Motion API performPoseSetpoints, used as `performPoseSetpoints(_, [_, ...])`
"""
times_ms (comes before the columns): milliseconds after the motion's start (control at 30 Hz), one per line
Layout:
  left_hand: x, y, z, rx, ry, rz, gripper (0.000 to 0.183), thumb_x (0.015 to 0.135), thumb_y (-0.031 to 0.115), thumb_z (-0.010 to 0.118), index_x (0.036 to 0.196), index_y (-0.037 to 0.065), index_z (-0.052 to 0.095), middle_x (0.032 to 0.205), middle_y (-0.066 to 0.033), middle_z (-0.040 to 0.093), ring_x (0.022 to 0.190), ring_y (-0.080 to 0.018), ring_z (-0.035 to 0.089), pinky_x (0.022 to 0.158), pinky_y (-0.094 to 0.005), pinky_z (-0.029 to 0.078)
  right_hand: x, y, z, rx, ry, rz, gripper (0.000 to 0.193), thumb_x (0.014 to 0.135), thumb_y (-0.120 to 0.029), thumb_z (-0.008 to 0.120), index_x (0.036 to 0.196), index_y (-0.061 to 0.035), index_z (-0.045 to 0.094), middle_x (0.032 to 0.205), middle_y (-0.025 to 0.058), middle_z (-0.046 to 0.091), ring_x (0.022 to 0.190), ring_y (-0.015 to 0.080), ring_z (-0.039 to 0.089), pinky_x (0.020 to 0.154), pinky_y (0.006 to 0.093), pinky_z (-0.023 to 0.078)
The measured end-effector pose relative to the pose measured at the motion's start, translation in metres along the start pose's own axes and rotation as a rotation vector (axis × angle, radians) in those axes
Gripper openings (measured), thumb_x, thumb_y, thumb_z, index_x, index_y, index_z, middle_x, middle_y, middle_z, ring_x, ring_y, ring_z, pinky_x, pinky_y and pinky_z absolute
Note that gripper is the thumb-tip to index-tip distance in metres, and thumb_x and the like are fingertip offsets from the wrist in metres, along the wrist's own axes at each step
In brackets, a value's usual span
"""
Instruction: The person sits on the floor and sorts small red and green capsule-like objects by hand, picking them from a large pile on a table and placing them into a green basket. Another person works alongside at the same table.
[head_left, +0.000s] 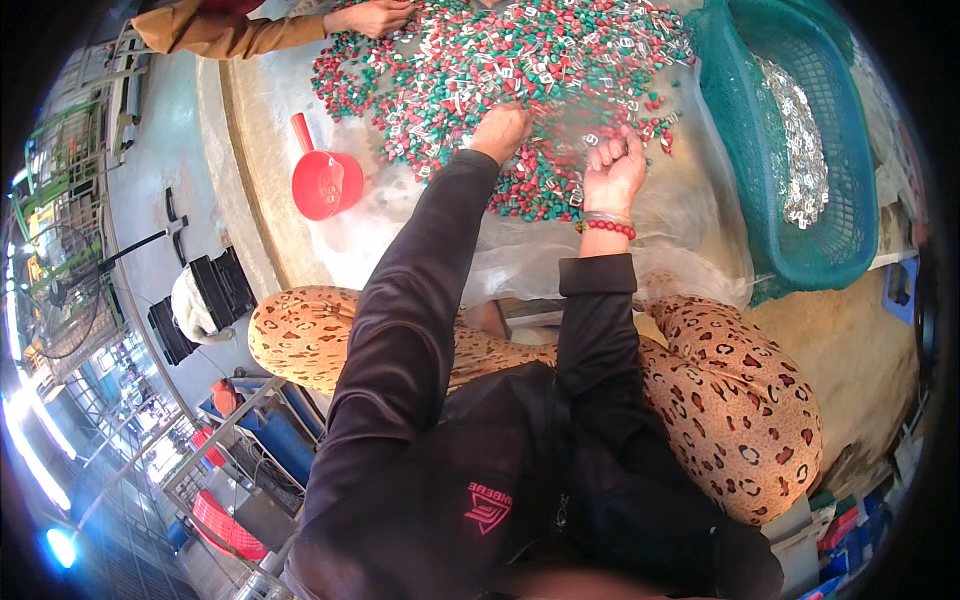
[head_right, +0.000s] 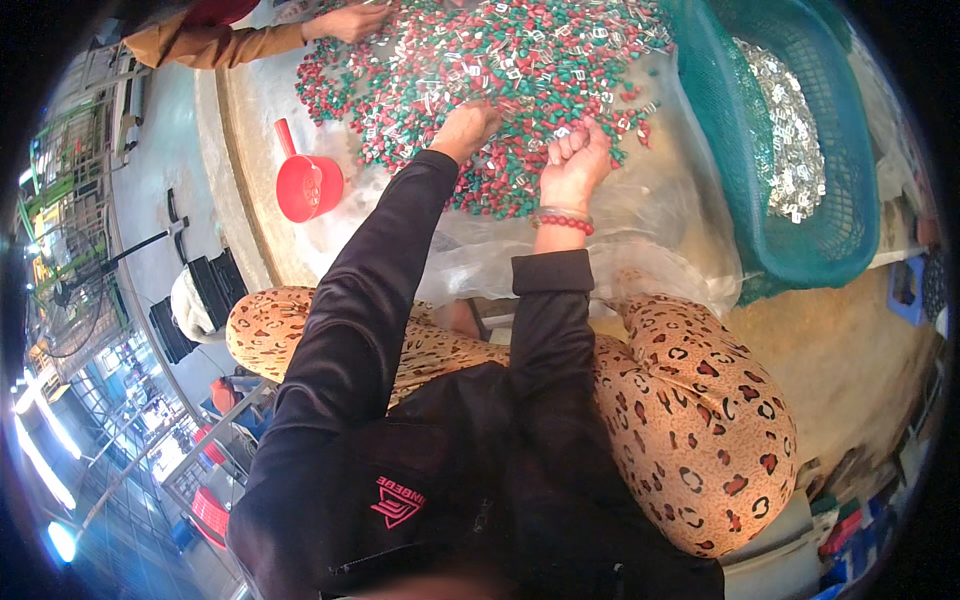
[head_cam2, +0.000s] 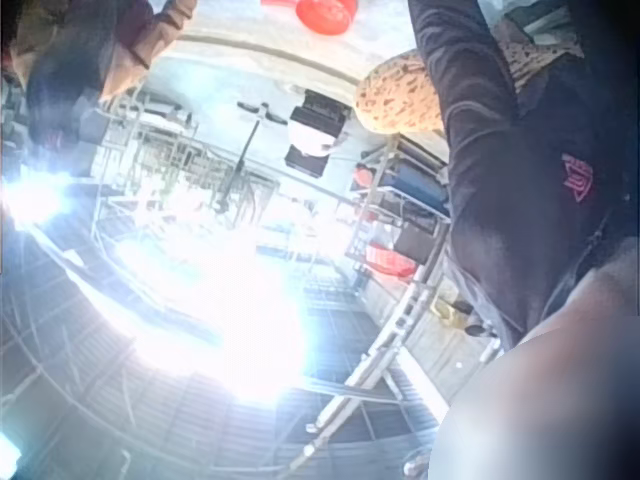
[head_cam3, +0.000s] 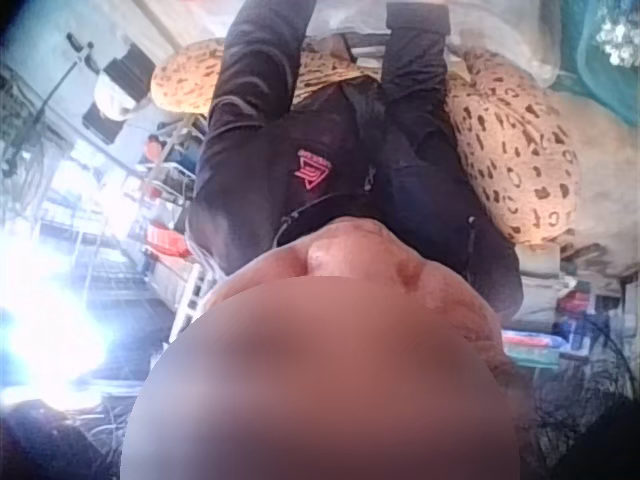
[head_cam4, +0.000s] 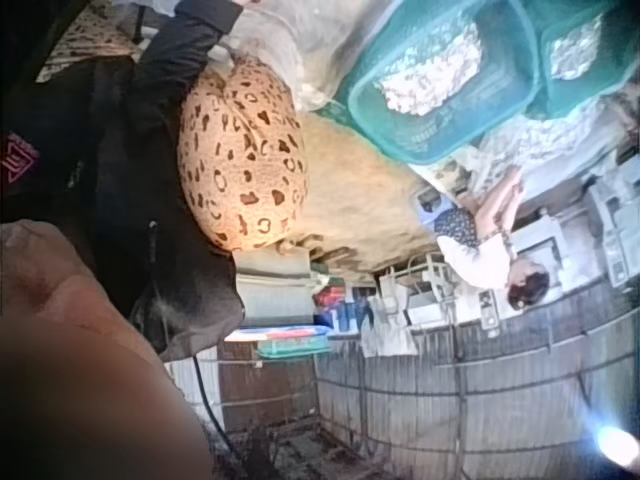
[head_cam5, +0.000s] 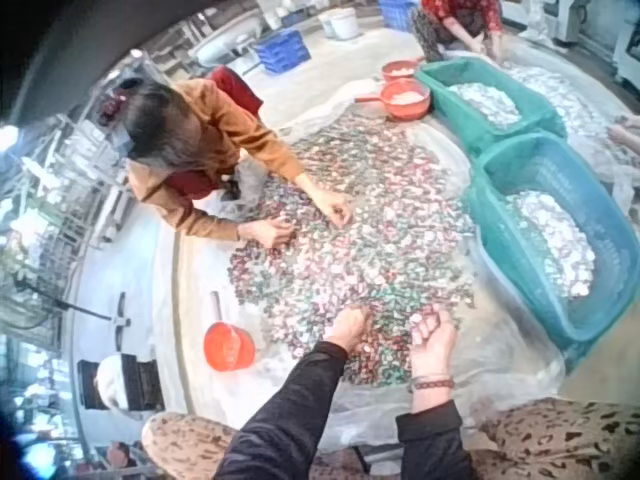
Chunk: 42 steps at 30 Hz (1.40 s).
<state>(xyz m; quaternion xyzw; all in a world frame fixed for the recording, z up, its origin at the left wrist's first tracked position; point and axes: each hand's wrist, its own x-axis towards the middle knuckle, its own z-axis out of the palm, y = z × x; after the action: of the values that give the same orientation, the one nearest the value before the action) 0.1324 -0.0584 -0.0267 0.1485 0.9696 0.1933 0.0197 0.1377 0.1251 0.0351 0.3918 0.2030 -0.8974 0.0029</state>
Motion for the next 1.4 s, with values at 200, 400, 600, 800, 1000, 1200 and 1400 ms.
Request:
performPoseSetpoints(200, [-0.012, 0.014, 0.007, -0.018, -0.019, -0.052, 0.015, 0.077, 0.016, 0.061, 0.083, 0.001, 0.063, 0.090, -0.0174, 0.060, 0.091, -0.0324, 0.058, 0.077, -0.0419, 0.047, 0.000, 0.003, -0.003, 0.072, -0.043, 0.071, 0.009, 0.087, -0.016, 0.051, 0.090, -0.0068, 0.049, 0.053, -0.0041, 0.028, 0.041, 0.0084, 0.025, 0.036, 0.0242, 0.022])
performPoseSetpoints(400, [-0.005, 0.021, 0.023, 0.185, -0.142, -0.216, 0.026, 0.077, 0.024, 0.063, 0.082, -0.002, 0.064, 0.099, -0.0198, 0.062, 0.088, -0.0346, 0.061, 0.077, -0.0417, 0.050, 0.003, -0.001, -0.006, 0.060, -0.011, 0.040, 0.011, 0.088, -0.017, 0.050, 0.090, -0.0067, 0.050, 0.054, -0.0042, 0.029, 0.043, 0.0083, 0.026, 0.037, 0.0245, 0.023])
performPoseSetpoints(600, [0.019, 0.000, -0.035, 0.067, -0.158, -0.313, 0.020, 0.076, 0.019, 0.059, 0.078, 0.000, 0.064, 0.071, -0.0199, 0.062, 0.071, -0.0332, 0.064, 0.066, -0.0434, 0.051, 0.004, 0.003, -0.007, 0.006, -0.078, 0.074, 0.015, 0.087, -0.019, 0.051, 0.091, -0.0044, 0.051, 0.057, -0.0026, 0.032, 0.047, 0.0082, 0.030, 0.041, 0.0251, 0.025])
performPoseSetpoints(800, [0.031, 0.046, -0.117, -0.103, -0.203, -0.020, 0.017, 0.080, 0.021, 0.059, 0.085, 0.004, 0.058, 0.074, -0.0165, 0.064, 0.072, -0.0353, 0.062, 0.065, -0.0425, 0.049, -0.010, 0.022, 0.008, -0.168, -0.205, 0.316, 0.033, 0.093, -0.029, 0.044, 0.106, 0.0003, 0.050, 0.090, 0.0105, 0.053, 0.087, 0.0231, 0.052, 0.080, 0.0404, 0.046])
performPoseSetpoints(1000, [0.018, 0.100, -0.153, -0.276, -0.165, 0.115, 0.036, 0.080, 0.021, 0.063, 0.113, 0.010, 0.054, 0.085, -0.0141, 0.066, 0.079, -0.0317, 0.064, 0.067, -0.0395, 0.050, -0.016, 0.023, 0.017, -0.037, -0.327, 0.303, 0.030, 0.095, -0.030, 0.041, 0.100, -0.0020, 0.051, 0.092, 0.0114, 0.052, 0.095, 0.0245, 0.050, 0.084, 0.0400, 0.043])
performPoseSetpoints(1200, [-0.012, -0.005, -0.153, -0.287, 0.098, -0.425, 0.025, 0.082, 0.024, 0.062, 0.098, 0.005, 0.065, 0.083, -0.0084, 0.068, 0.069, -0.0144, 0.065, 0.063, -0.0295, 0.050, 0.004, 0.014, -0.005, 0.480, -0.725, 0.634, 0.029, 0.093, -0.025, 0.046, 0.069, -0.0078, 0.043, 0.062, 0.0018, 0.040, 0.051, 0.0120, 0.034, 0.045, 0.0271, 0.032])
performPoseSetpoints(1400, [-0.095, -0.042, -0.023, -0.024, 0.014, -0.693, 0.020, 0.071, 0.018, 0.070, 0.088, 0.008, 0.069, 0.075, -0.0151, 0.065, 0.070, -0.0276, 0.065, 0.067, -0.0378, 0.051, 0.001, 0.009, -0.001, 0.720, -0.221, 0.761, 0.020, 0.091, -0.018, 0.042, 0.075, -0.0050, 0.041, 0.062, 0.0030, 0.035, 0.055, 0.0141, 0.033, 0.051, 0.0282, 0.029])
